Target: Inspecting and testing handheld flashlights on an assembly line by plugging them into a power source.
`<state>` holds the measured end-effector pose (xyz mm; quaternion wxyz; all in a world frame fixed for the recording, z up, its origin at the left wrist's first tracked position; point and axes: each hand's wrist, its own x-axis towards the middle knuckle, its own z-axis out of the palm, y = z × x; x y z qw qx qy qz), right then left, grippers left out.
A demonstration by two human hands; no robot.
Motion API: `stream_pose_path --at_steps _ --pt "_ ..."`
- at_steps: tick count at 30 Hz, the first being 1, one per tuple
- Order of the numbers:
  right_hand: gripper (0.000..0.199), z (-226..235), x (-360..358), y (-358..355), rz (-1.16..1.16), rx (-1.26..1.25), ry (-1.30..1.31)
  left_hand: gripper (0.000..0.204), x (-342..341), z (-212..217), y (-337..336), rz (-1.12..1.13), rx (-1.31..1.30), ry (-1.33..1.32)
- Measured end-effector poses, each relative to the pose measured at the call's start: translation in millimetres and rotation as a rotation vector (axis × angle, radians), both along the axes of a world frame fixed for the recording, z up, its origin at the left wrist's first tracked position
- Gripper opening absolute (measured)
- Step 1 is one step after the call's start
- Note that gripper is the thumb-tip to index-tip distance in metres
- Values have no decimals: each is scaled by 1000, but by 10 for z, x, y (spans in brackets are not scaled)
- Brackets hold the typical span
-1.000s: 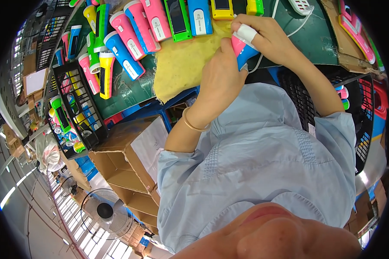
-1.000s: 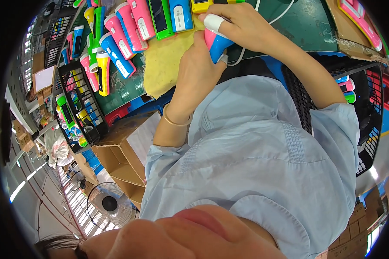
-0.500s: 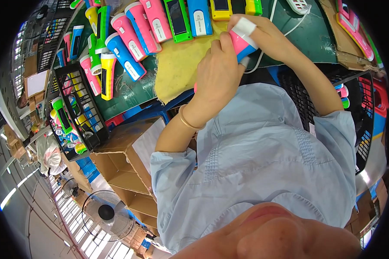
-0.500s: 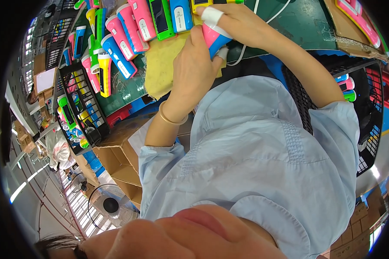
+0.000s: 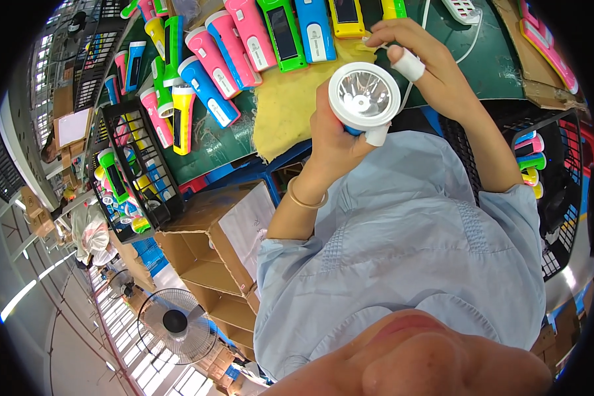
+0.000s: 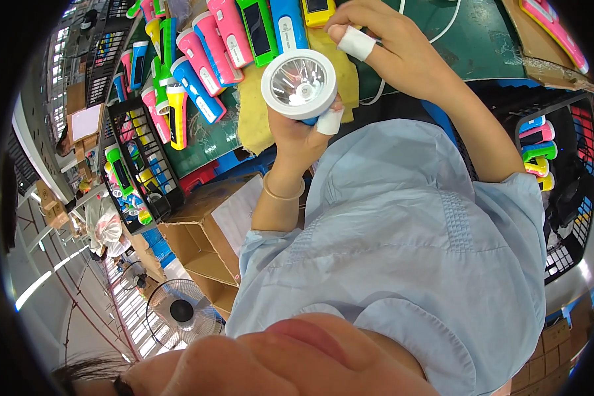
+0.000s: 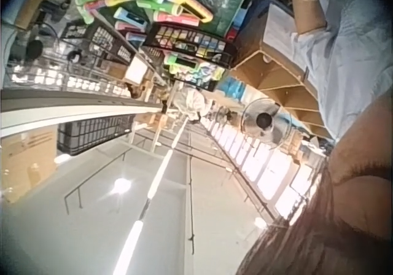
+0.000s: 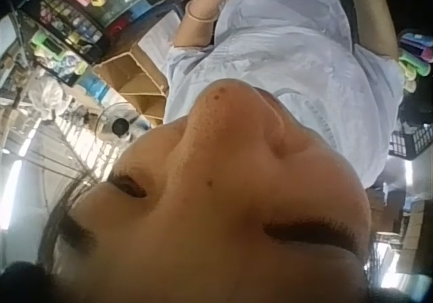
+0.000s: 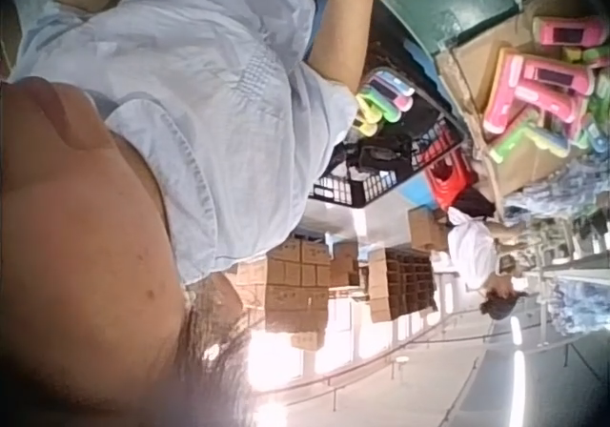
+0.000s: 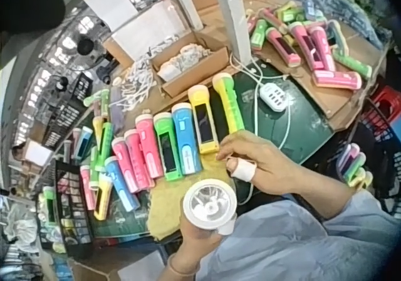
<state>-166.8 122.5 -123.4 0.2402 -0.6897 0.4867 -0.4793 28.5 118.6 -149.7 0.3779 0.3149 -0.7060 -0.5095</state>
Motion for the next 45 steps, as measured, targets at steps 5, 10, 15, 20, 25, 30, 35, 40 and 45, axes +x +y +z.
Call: stream_pose_path --at_steps 5,10,15,20,25,30,35,40,45 --pt "55 186 56 70 85 -23 -41 65 -21 30 -2 32 50 -16" --pt "34 106 28 43 40 128 -59 61 -154 251 -87 65 397 6" --pt "23 -296 15 18 -280 5 359 60 -152 244 -272 141 307 -107" --pt "22 -395 110 42 -338 47 459 27 -168 305 -430 -26 790 381" --pt "17 -468 213 88 -351 -22 581 36 -325 469 -628 -84 913 617" --pt "14 -347 165 126 -314 106 256 40 -411 493 -749 -180 1113 737" --pt "12 -249 23 123 -194 238 -91 34 -414 384 -832 -100 993 620" --pt "19 -185 -141 108 -85 278 -208 21 -334 647 -983 -59 445 357" --pt "21 -142 -155 -3 -63 445 -531 78 -201 649 -1296 596 -356 -157"
